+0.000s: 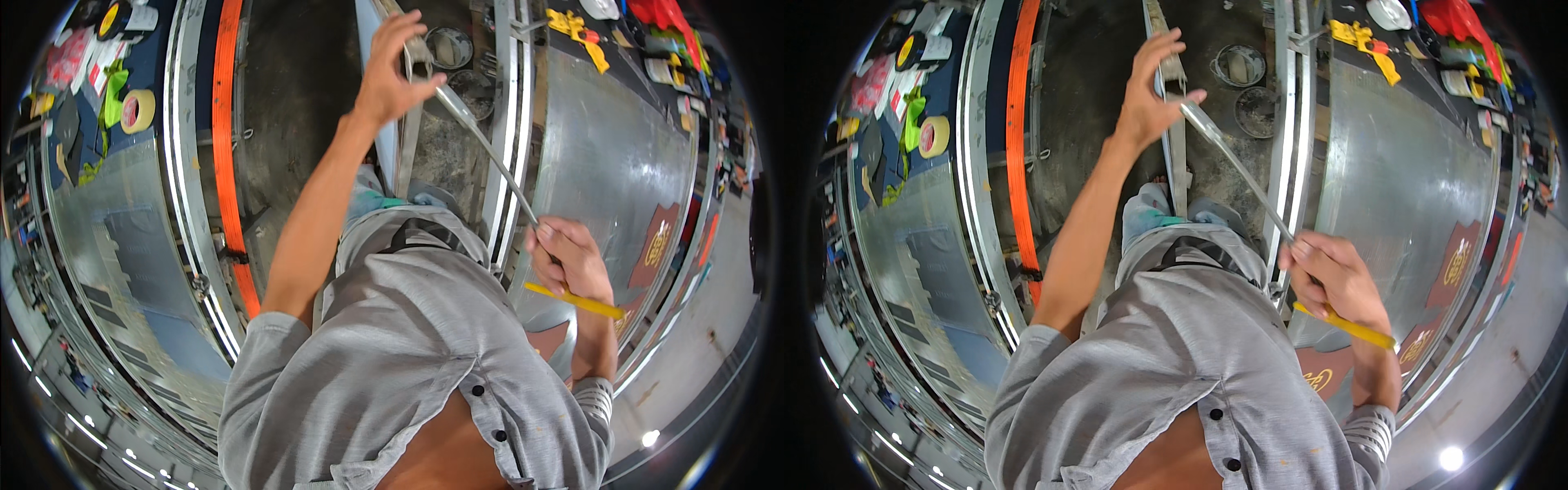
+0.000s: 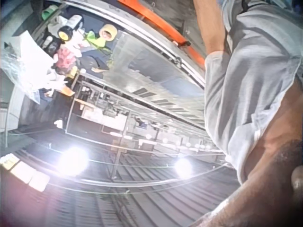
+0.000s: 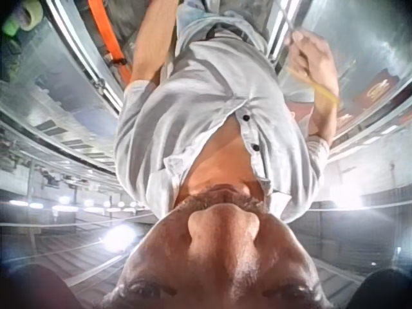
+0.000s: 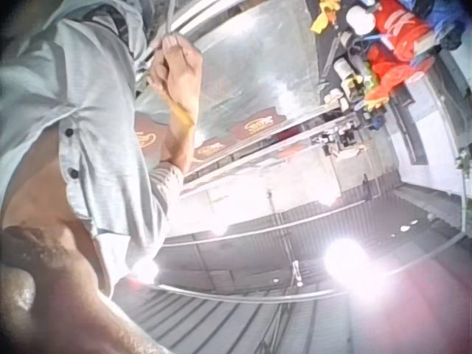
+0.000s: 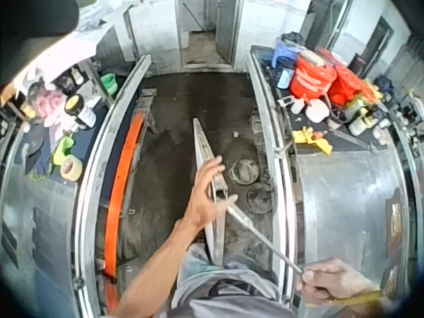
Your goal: The person assembles a long, thin metal frame by hand, using a red-handled screwdriver to tighten screws at various points along the frame. They then switch to a yellow T-handle Allen wrench to further tighten bolts on the frame. The person works on the frame while standing in a workshop environment.
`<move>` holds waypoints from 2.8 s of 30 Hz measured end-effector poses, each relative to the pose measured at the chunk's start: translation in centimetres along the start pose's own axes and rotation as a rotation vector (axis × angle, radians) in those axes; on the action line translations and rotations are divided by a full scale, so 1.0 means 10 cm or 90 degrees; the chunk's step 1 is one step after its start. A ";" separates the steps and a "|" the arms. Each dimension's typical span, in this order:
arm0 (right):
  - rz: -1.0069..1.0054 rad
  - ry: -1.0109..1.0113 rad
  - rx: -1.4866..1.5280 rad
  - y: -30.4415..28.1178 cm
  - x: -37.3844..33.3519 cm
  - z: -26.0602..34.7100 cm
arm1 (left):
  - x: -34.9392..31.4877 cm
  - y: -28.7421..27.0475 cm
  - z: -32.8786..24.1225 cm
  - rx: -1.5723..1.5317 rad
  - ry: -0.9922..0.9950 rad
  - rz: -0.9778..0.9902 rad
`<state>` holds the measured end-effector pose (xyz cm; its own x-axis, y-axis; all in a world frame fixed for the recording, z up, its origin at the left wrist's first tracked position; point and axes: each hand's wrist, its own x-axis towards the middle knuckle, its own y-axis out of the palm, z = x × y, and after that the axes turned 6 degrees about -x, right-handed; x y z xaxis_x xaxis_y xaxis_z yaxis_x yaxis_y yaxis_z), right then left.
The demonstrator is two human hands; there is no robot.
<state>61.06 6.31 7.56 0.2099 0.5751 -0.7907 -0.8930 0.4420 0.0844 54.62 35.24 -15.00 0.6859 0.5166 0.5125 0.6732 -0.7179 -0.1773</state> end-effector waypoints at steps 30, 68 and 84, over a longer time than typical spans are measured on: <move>-0.149 -0.091 0.352 0.61 0.55 0.39 | 0.36 0.51 0.25 -0.048 0.050 0.080; -0.138 -0.193 0.464 0.56 0.94 -0.01 | 0.59 0.68 0.50 -0.111 -0.058 0.123; -0.161 -0.129 0.442 0.54 0.67 0.17 | 0.53 0.70 0.24 0.001 0.028 0.133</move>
<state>58.28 13.74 3.77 0.5039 0.4844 -0.7152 -0.3672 0.8696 0.3302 63.66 34.05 -15.58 0.7984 0.3357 0.4998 0.5177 -0.8066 -0.2853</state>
